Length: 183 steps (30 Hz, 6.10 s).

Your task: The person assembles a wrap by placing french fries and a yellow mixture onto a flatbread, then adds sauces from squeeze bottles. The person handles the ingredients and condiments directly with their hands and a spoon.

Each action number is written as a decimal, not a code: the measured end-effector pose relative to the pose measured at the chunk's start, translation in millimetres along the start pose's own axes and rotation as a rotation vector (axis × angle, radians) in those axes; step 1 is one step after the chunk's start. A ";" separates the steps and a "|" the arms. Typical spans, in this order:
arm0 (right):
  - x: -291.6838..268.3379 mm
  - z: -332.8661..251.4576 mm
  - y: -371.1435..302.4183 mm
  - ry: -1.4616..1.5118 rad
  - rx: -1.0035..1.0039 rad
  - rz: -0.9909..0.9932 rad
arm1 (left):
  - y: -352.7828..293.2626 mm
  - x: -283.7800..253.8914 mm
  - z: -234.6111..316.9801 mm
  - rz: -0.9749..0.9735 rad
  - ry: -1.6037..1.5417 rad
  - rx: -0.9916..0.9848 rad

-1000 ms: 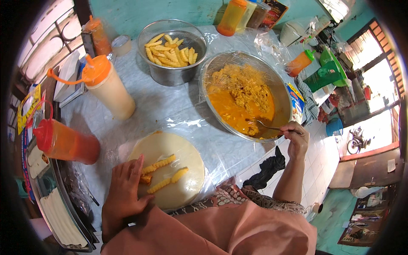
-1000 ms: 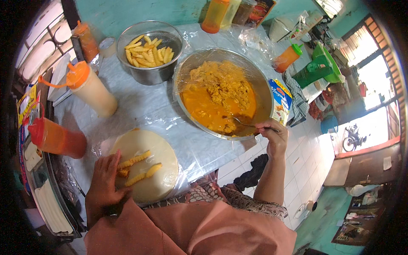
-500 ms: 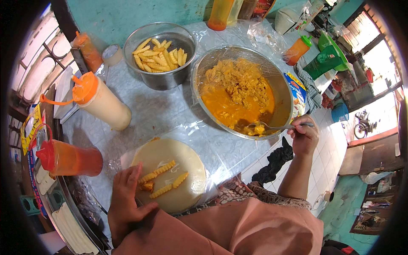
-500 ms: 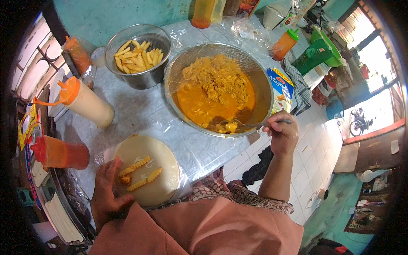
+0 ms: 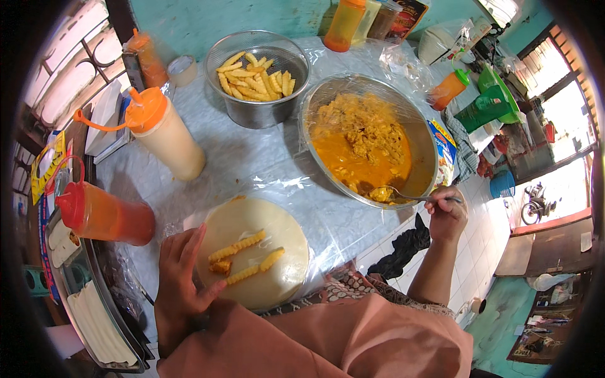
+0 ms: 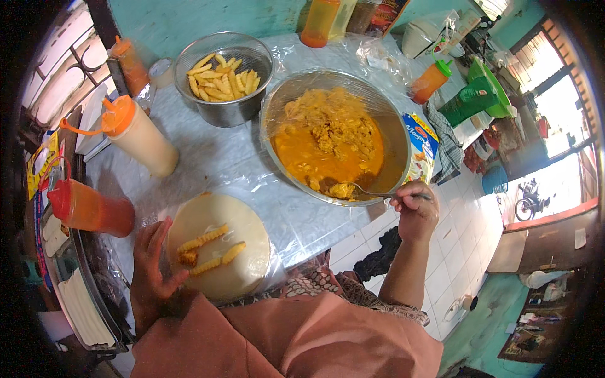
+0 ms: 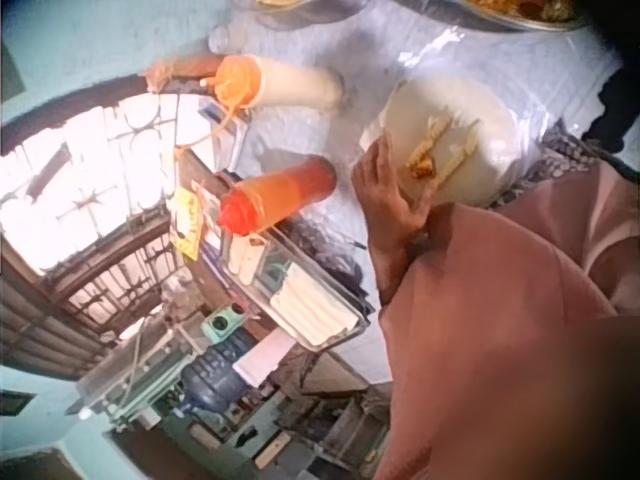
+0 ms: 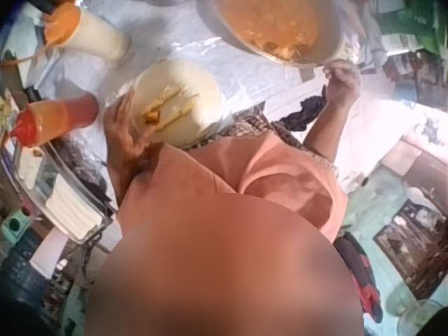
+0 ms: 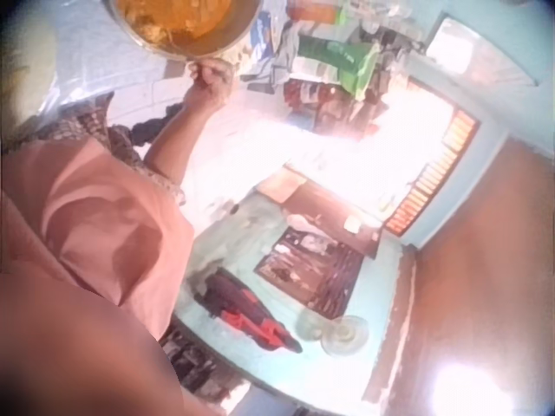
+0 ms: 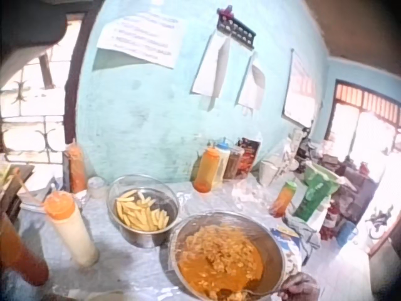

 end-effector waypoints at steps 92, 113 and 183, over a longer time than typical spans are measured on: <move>71.8 -17.8 9.0 -0.366 -0.297 -0.433 | -5.1 12.9 -64.7 0.263 -0.305 -0.213; 59.4 -18.1 -58.6 -0.203 -0.315 -0.222 | 0.3 -4.6 -34.3 0.290 -0.230 -0.010; 61.5 -45.7 14.8 -0.439 -0.480 -0.441 | -16.8 7.1 -76.0 0.298 -0.275 -0.255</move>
Point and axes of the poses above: each hand's wrist, its own y-axis towards the middle knuckle, its own x-axis out of the palm, z = x × y, the point moved 10 cm from there along y, towards the middle knuckle, and after that the axes turned 13 degrees about z, right-handed, at the moved point
